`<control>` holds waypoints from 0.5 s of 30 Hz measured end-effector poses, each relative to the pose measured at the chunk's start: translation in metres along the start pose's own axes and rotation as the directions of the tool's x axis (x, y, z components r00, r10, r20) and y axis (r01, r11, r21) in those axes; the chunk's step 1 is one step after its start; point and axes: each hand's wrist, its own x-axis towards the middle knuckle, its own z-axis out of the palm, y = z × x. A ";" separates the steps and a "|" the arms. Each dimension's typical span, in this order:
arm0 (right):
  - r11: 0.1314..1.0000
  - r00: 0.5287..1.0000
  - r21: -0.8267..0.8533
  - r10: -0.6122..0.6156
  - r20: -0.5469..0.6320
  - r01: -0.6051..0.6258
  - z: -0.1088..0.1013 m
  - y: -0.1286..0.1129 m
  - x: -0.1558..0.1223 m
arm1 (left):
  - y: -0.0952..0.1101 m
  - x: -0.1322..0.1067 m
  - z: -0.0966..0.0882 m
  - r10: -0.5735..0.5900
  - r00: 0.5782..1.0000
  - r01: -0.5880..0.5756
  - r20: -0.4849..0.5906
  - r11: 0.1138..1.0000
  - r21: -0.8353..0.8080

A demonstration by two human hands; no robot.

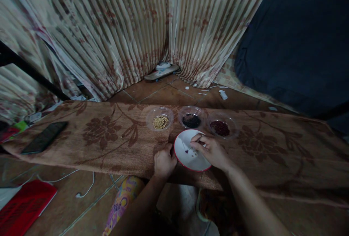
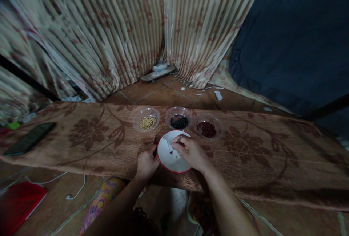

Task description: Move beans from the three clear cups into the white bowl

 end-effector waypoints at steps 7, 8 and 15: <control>0.997 1.000 -0.076 0.002 0.029 0.000 0.000 0.000 0.001 | -0.002 0.000 0.003 0.006 1.000 -0.005 -0.020 1.000 0.017; 0.997 1.000 -0.082 0.001 0.028 0.001 0.001 0.001 0.001 | -0.003 -0.001 0.003 0.008 1.000 -0.007 -0.023 1.000 0.014; 0.994 1.000 -0.109 0.001 0.023 0.002 0.001 -0.002 0.002 | -0.003 -0.001 0.005 0.007 1.000 -0.007 -0.008 1.000 0.005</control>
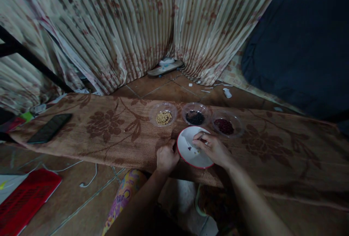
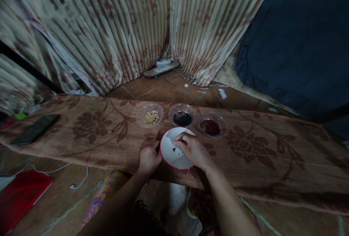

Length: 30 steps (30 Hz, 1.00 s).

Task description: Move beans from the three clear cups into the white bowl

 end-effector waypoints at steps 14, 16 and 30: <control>1.000 1.000 -0.025 -0.015 -0.005 0.015 0.000 -0.004 0.000 | 0.002 0.000 -0.002 -0.001 1.000 0.001 -0.001 1.000 0.006; 0.999 0.999 -0.035 -0.032 -0.012 0.031 0.000 -0.003 0.001 | 0.003 0.000 -0.003 -0.013 1.000 0.013 0.011 1.000 0.009; 0.995 0.980 0.102 0.005 -0.197 0.016 -0.009 0.004 -0.003 | 0.002 0.000 -0.003 -0.014 1.000 0.014 0.011 1.000 -0.001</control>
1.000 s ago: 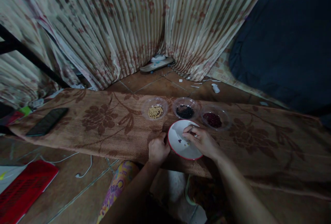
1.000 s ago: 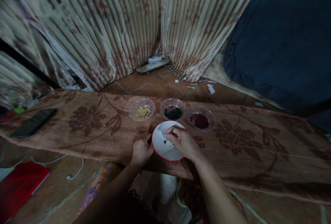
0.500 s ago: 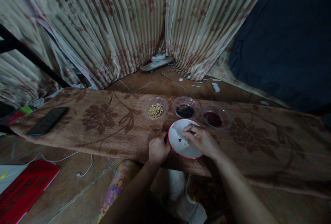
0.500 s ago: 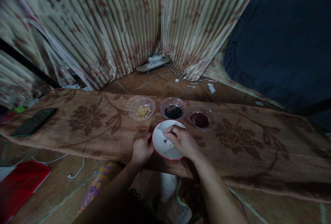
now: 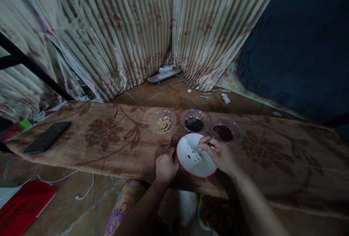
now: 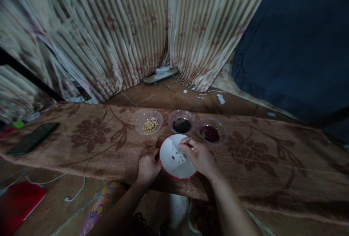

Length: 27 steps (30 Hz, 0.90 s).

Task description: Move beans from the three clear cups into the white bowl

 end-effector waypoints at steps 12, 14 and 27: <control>0.999 0.604 0.043 0.047 -0.796 -0.021 -0.089 0.026 0.011 | -0.001 0.003 -0.002 -0.013 1.000 0.014 0.024 0.998 -0.054; 0.998 0.624 0.040 0.065 -0.779 -0.054 -0.086 0.029 0.012 | -0.001 0.003 -0.003 -0.011 0.999 0.013 0.031 0.998 -0.056; 1.000 0.995 -0.017 -0.011 0.097 0.013 0.006 -0.003 -0.001 | 0.004 0.000 -0.005 -0.037 0.998 0.037 0.042 0.999 0.008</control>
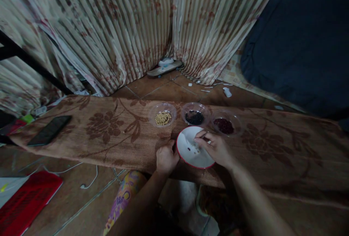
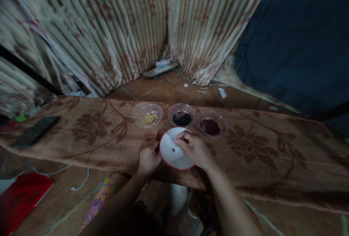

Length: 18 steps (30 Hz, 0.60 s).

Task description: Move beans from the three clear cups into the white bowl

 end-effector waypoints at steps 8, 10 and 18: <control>0.999 0.998 -0.041 0.016 0.057 -0.014 0.006 -0.002 0.001 | 0.003 -0.001 -0.002 -0.022 0.999 0.023 0.029 0.999 -0.025; 0.998 0.998 -0.061 0.015 0.057 -0.011 0.007 -0.004 0.001 | 0.003 -0.001 -0.003 -0.031 0.999 0.032 0.038 0.999 -0.027; 0.997 0.995 -0.072 0.040 0.087 -0.034 0.008 -0.004 0.001 | 0.000 -0.001 0.001 -0.009 1.000 0.009 0.020 1.000 -0.011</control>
